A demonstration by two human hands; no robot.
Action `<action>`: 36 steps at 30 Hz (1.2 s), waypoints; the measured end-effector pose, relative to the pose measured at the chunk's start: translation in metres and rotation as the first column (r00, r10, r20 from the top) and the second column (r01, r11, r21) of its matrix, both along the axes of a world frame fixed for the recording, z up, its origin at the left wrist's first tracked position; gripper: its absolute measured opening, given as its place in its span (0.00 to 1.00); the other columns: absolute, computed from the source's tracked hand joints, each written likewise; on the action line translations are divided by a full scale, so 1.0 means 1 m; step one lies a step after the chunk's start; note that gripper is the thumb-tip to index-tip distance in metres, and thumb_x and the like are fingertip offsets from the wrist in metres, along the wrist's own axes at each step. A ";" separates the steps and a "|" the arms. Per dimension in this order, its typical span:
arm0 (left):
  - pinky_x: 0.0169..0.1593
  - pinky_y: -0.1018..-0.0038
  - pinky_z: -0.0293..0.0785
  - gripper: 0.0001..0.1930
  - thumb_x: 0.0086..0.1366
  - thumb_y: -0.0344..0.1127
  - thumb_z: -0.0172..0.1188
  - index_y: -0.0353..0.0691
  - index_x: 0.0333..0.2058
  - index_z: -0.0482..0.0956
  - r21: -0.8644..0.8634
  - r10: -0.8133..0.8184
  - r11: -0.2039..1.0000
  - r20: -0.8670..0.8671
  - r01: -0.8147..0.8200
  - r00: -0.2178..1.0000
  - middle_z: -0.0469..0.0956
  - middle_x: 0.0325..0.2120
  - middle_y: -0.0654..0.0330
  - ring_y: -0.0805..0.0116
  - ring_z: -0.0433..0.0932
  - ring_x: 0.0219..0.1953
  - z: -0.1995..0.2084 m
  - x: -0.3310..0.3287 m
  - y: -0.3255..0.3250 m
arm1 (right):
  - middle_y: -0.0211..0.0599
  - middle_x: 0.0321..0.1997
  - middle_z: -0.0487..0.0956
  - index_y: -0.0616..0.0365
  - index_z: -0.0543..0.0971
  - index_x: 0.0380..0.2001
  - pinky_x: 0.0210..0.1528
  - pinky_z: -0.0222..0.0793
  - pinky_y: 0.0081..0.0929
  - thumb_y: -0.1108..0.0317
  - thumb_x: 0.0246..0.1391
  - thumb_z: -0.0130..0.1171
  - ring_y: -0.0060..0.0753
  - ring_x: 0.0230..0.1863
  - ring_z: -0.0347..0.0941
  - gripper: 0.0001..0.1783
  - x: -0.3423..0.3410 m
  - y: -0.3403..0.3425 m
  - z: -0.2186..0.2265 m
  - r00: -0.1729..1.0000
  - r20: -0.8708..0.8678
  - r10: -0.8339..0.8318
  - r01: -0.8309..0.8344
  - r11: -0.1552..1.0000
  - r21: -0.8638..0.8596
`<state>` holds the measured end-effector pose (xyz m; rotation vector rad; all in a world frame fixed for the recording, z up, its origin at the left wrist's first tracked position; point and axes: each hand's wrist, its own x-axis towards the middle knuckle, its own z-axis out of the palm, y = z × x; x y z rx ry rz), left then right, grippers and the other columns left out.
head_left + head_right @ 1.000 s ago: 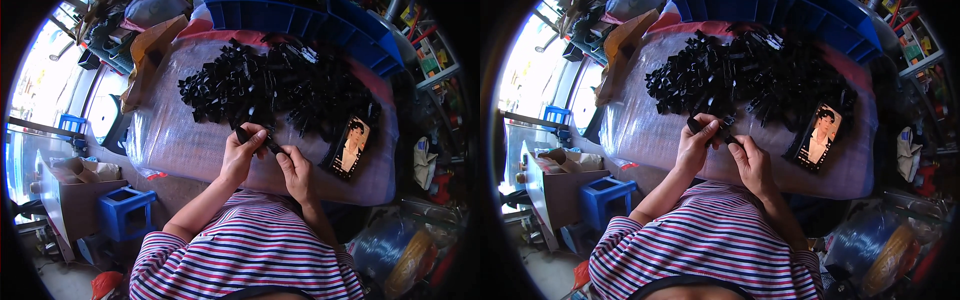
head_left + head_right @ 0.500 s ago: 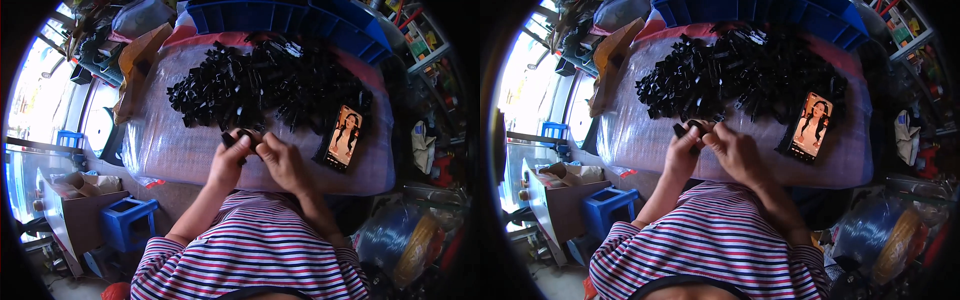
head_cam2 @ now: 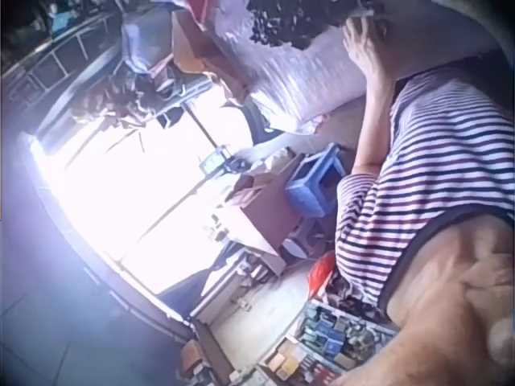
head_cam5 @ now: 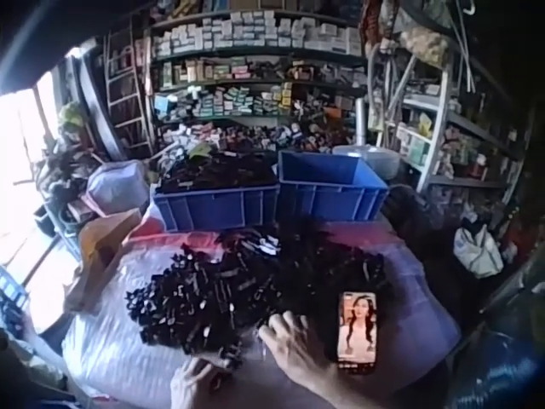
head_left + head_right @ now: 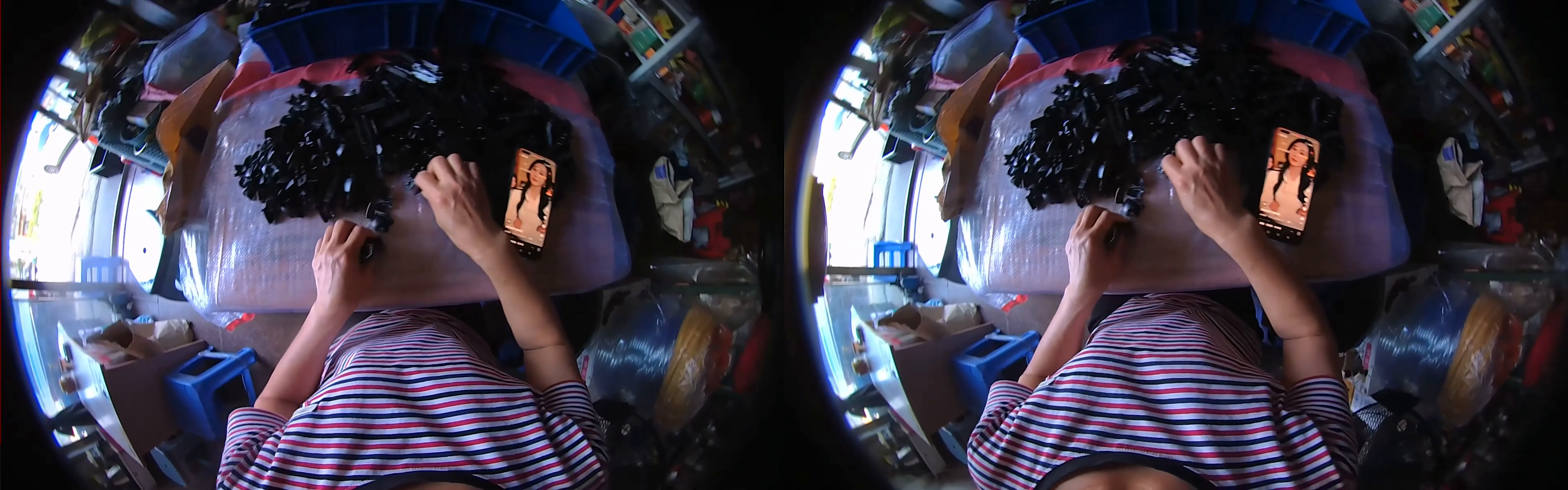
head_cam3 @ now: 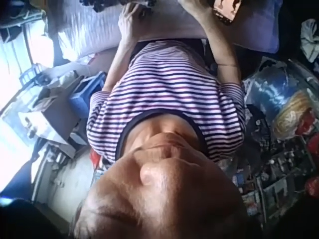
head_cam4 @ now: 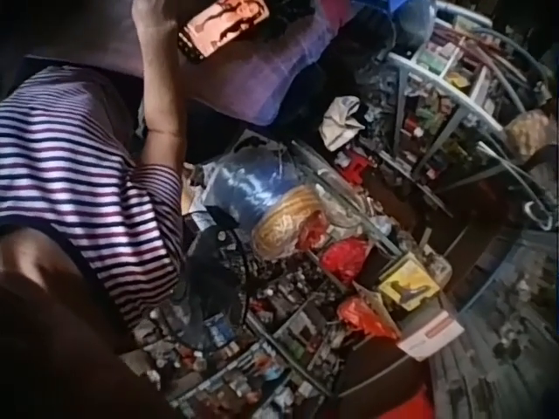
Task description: Assembling small black plastic components by hand at a workstation.
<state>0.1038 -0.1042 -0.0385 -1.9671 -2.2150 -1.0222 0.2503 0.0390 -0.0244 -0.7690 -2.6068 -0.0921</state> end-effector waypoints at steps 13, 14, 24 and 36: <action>0.31 0.82 0.69 0.06 0.57 0.24 0.55 0.33 0.34 0.73 0.120 -0.125 0.984 0.992 0.134 0.030 0.74 0.27 0.61 0.75 0.73 0.27 0.019 0.001 0.011 | 0.41 0.30 0.73 0.62 0.71 0.35 0.31 0.68 0.25 0.73 0.47 0.59 0.36 0.29 0.72 0.12 -0.005 -0.079 0.003 0.746 -0.666 0.002 -0.393 0.809 -0.437; 0.31 0.82 0.68 0.07 0.56 0.24 0.56 0.34 0.35 0.73 0.098 -0.076 0.989 0.980 0.112 -0.182 0.73 0.28 0.61 0.75 0.71 0.27 0.021 0.002 0.011 | 0.42 0.31 0.73 0.62 0.71 0.35 0.32 0.68 0.25 0.74 0.46 0.59 0.37 0.30 0.72 0.12 -0.006 -0.082 0.000 0.762 -0.647 -0.012 -0.353 0.831 -0.431; 0.29 0.80 0.68 0.09 0.56 0.30 0.58 0.33 0.35 0.75 0.082 -0.041 0.991 0.938 0.104 -0.345 0.73 0.24 0.60 0.73 0.71 0.23 0.014 0.008 0.012 | 0.30 0.27 0.73 0.63 0.71 0.43 0.33 0.63 0.15 0.64 0.55 0.53 0.16 0.28 0.65 0.16 0.017 -0.086 0.020 0.765 -0.591 -0.257 -0.306 0.661 -0.685; 0.28 0.82 0.66 0.06 0.57 0.26 0.56 0.33 0.34 0.76 0.068 -0.087 0.992 0.978 0.104 0.190 0.74 0.27 0.61 0.77 0.69 0.24 0.022 0.012 0.005 | 0.36 0.18 0.72 0.62 0.69 0.31 0.22 0.63 0.20 0.66 0.55 0.52 0.23 0.20 0.69 0.09 0.015 -0.081 0.016 0.840 -0.498 -0.216 -0.285 0.606 -0.743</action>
